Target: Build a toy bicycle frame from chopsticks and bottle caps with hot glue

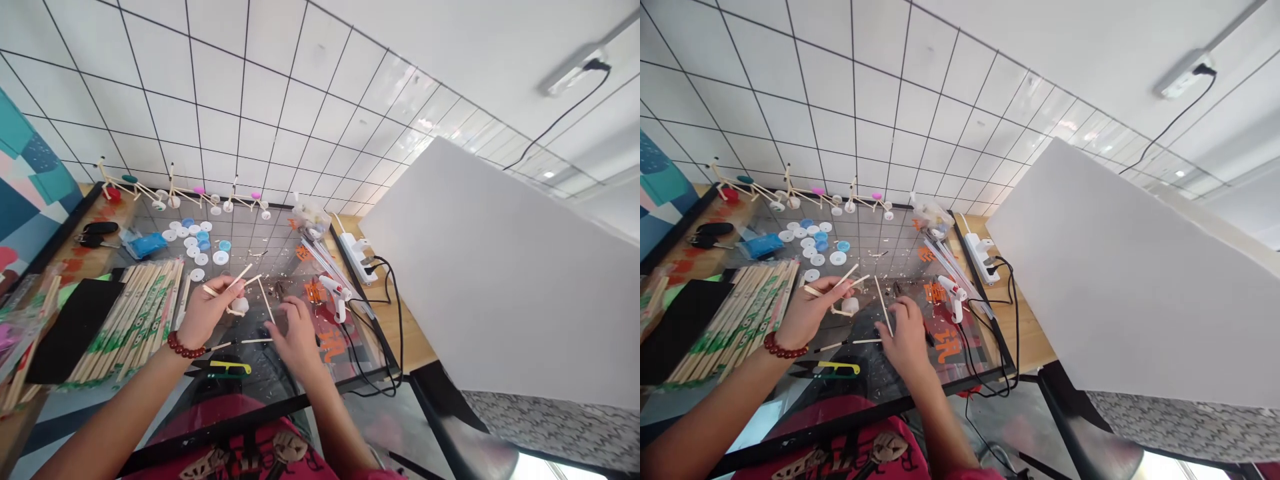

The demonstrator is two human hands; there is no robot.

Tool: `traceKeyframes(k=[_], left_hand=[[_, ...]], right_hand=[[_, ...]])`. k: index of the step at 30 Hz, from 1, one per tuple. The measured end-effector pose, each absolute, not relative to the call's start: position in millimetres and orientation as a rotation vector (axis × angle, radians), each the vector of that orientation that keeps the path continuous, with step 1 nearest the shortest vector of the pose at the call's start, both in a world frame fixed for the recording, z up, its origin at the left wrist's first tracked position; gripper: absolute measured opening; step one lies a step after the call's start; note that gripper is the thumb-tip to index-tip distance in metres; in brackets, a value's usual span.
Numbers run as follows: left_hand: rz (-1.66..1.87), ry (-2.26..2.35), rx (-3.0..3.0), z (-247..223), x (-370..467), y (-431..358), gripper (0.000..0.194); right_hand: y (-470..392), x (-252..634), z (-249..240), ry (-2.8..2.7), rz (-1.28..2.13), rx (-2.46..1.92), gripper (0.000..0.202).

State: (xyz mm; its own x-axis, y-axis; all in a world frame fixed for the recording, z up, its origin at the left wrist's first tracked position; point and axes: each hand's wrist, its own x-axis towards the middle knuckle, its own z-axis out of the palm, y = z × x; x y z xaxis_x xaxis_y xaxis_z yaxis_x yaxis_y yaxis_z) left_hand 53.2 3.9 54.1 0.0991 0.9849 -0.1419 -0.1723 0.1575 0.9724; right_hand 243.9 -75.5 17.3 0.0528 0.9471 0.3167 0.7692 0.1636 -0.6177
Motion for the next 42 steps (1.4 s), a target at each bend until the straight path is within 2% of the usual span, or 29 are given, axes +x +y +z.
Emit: traceKeyframes(k=[3, 9, 16, 21, 24, 29, 32, 39, 42], left_hand=[[0.943, 1.131, 1.189, 49.7, 49.7, 10.9, 0.035], [0.839, 1.075, 1.356, 43.1, 59.1, 21.1, 0.038], [0.729, 1.046, 1.351, 51.7, 54.9, 26.8, 0.047], [0.859, 1.006, 1.107, 63.5, 43.0, 30.3, 0.038], [0.921, 0.987, 0.953, 68.1, 38.1, 31.1, 0.032], [0.816, 0.953, 0.876, 71.3, 39.0, 28.3, 0.027], [0.703, 0.857, 0.76, 71.9, 43.8, 22.8, 0.024], [0.597, 0.84, 0.331, 75.7, 57.2, 6.3, 0.006], [0.562, 0.869, 0.236, 75.4, 60.8, 3.2, 0.007]], right_hand=[[-92.2, 274.8, 7.2, -1.821, 0.241, -1.927, 0.017], [-95.5, 280.9, 8.1, -1.876, 0.184, -2.164, 0.014], [-81.5, 282.7, 23.5, -2.107, 0.201, -2.231, 0.014], [-77.2, 288.7, 16.3, -2.025, 0.194, -2.128, 0.006], [-79.5, 291.1, 13.3, -1.77, 0.399, -1.985, 0.007], [-82.1, 288.3, 21.7, -1.121, 1.211, -1.459, 0.033], [-80.8, 282.3, 28.7, -0.935, 1.51, -1.146, 0.034], [-89.1, 276.5, 27.5, -0.92, 1.729, -0.992, 0.032], [-93.6, 279.5, 23.3, -0.935, 1.729, -1.035, 0.037]])
